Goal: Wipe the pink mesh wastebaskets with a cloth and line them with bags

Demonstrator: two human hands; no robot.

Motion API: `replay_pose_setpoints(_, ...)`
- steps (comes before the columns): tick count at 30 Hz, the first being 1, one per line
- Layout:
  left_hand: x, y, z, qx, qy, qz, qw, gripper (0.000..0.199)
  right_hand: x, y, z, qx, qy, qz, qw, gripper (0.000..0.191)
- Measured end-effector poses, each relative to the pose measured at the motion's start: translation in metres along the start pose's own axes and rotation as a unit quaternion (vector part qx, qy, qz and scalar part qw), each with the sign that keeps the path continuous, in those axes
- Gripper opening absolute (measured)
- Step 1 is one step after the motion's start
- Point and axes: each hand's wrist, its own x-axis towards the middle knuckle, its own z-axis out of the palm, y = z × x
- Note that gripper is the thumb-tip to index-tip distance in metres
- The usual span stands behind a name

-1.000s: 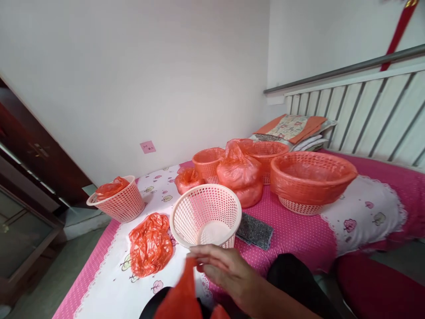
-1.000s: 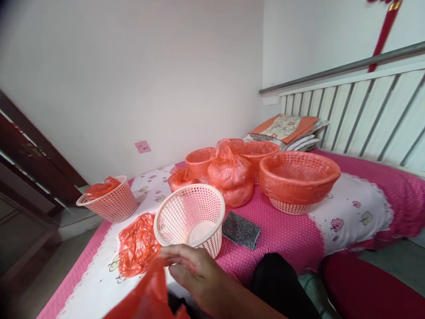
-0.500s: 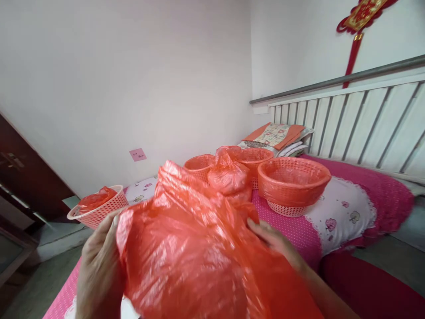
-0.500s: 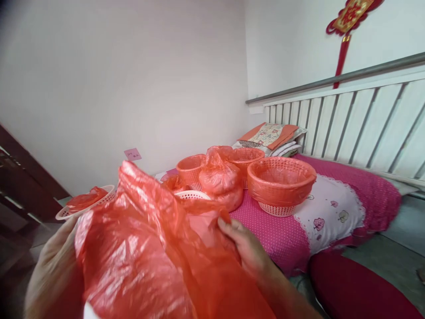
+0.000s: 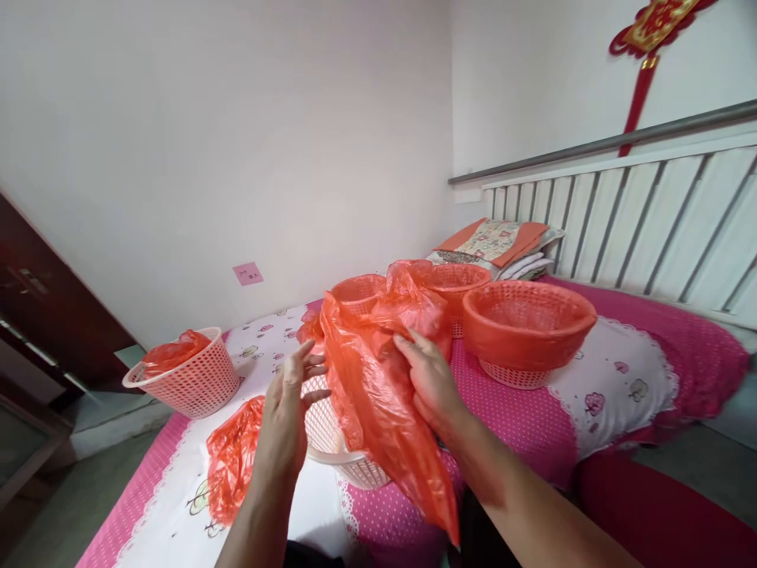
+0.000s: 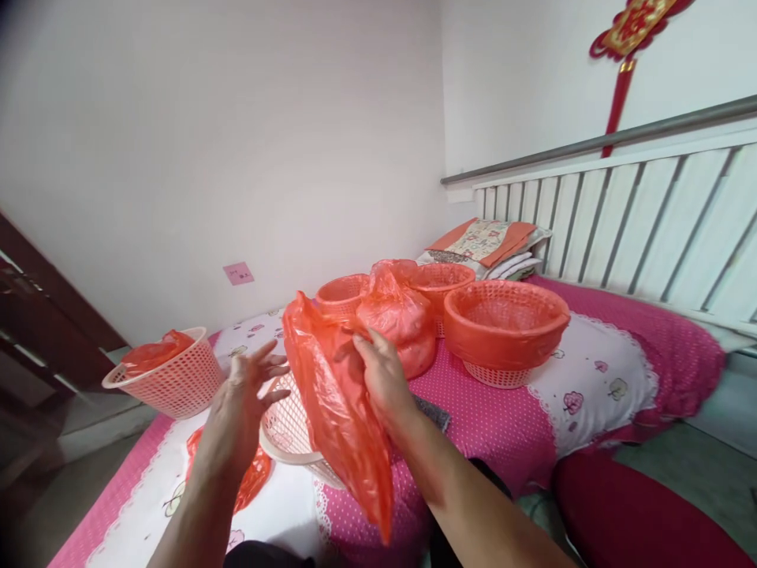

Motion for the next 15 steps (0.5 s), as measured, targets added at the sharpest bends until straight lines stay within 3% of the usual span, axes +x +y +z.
replay_pose_setpoints(2, 0.005, -0.011, 0.003, -0.043, -0.044, -0.084, 0.995, 0.074, 0.0, 0.015, 0.007, -0.06, -0.079, 0.009, 0.995, 0.03)
replay_pose_setpoints(4, 0.016, -0.022, 0.004, -0.071, -0.066, -0.143, 0.985, 0.057, 0.003, 0.028, 0.013, -0.122, -0.154, 0.021, 0.98, 0.029)
replay_pose_setpoints(7, 0.036, -0.039, -0.002, -0.138, -0.045, -0.203, 0.968, 0.025, 0.013, 0.04, 0.016, -0.187, -0.181, -0.019, 0.965, 0.026)
replay_pose_setpoints(11, 0.058, -0.053, -0.032, -0.191, 0.05, -0.223, 0.955, 0.005, 0.034, 0.044, -0.002, -0.223, -0.103, -0.086, 0.966, 0.027)
replay_pose_setpoints(15, 0.063, -0.064, -0.072, -0.223, 0.158, -0.252, 0.928, 0.019, 0.048, 0.052, -0.041, -0.17, 0.025, -0.027, 0.985, 0.038)
